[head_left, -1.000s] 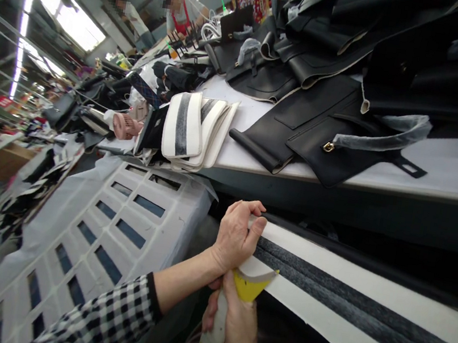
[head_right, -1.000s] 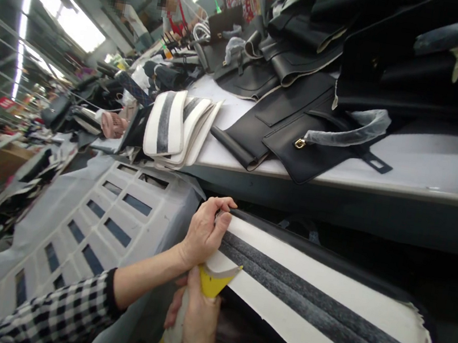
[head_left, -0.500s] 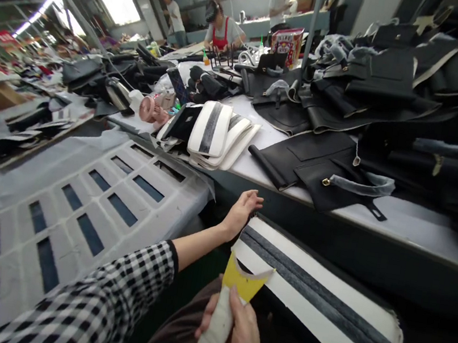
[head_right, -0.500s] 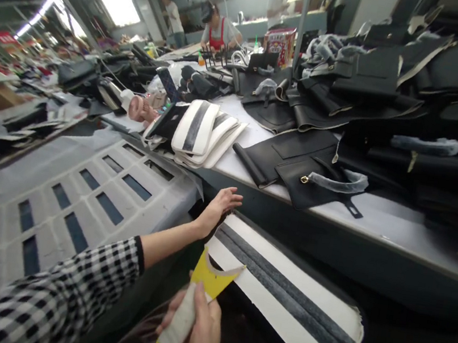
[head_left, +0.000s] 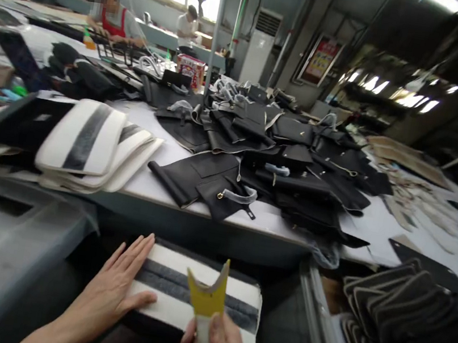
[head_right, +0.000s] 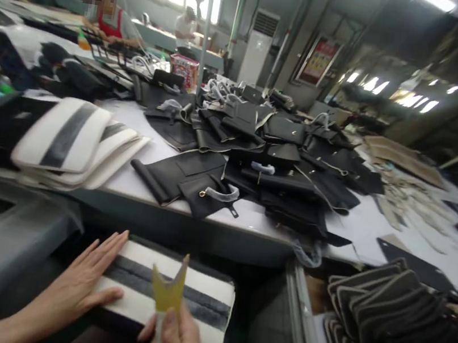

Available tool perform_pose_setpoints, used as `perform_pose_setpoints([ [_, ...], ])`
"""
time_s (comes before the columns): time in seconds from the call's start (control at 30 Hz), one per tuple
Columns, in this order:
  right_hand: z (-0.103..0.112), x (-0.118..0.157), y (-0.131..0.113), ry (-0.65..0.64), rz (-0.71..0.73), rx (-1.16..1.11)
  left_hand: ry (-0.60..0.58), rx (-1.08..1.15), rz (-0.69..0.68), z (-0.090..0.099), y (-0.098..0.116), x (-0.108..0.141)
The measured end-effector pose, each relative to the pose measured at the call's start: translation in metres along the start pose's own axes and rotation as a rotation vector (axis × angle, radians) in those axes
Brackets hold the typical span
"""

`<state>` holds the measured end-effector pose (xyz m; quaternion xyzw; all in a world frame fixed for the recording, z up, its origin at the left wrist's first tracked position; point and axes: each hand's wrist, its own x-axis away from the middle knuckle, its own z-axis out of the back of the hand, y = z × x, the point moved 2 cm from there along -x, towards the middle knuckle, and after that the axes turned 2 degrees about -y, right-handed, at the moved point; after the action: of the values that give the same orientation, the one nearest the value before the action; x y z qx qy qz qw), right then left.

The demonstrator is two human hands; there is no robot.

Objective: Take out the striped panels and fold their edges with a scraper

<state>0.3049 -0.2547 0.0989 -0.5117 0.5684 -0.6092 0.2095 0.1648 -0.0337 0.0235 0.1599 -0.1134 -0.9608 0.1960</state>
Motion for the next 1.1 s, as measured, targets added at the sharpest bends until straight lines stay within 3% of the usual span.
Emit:
perform_pose_setpoints([
  [0.17, 0.141, -0.025, -0.047, 0.502, 0.227, 0.613, 0.187, -0.228, -0.173, 0.007, 0.009, -0.025],
  [0.23, 0.177, -0.045, -0.058, 0.612, 0.202, 0.927, 0.234, -0.270, -0.197, 0.011, 0.012, -0.028],
  [0.33, 0.204, -0.082, -0.069, 0.692, -0.012, 1.384, 0.269, -0.281, -0.227, 0.009, 0.010, -0.028],
  [0.4, 0.207, -0.110, -0.076, 0.752, -0.093, 1.542, 0.288, -0.278, -0.238, 0.003, 0.006, -0.026],
  [0.57, 0.195, -0.174, -0.095, 0.878, -0.036, 1.608, 0.262, -0.250, -0.244, -0.019, -0.007, -0.021],
  [0.7, 0.195, -0.187, -0.099, 0.903, 0.042, 1.590, 0.160, -0.150, -0.161, -0.028, -0.008, -0.018],
  [0.8, 0.194, -0.168, -0.090, 0.826, 0.136, 1.531, 0.058, -0.080, -0.109, -0.022, -0.004, -0.018],
  [0.9, 0.183, -0.129, -0.075, 0.743, 0.217, 1.408, 0.043, -0.075, -0.154, -0.011, -0.001, -0.020],
  [1.0, 0.161, -0.074, -0.050, 0.669, 0.272, 1.256, 0.014, -0.084, -0.203, -0.007, -0.001, -0.020],
  [1.1, 0.125, -0.021, -0.019, 0.542, 0.324, 1.085, 0.006, -0.027, -0.211, -0.016, -0.004, -0.017],
])
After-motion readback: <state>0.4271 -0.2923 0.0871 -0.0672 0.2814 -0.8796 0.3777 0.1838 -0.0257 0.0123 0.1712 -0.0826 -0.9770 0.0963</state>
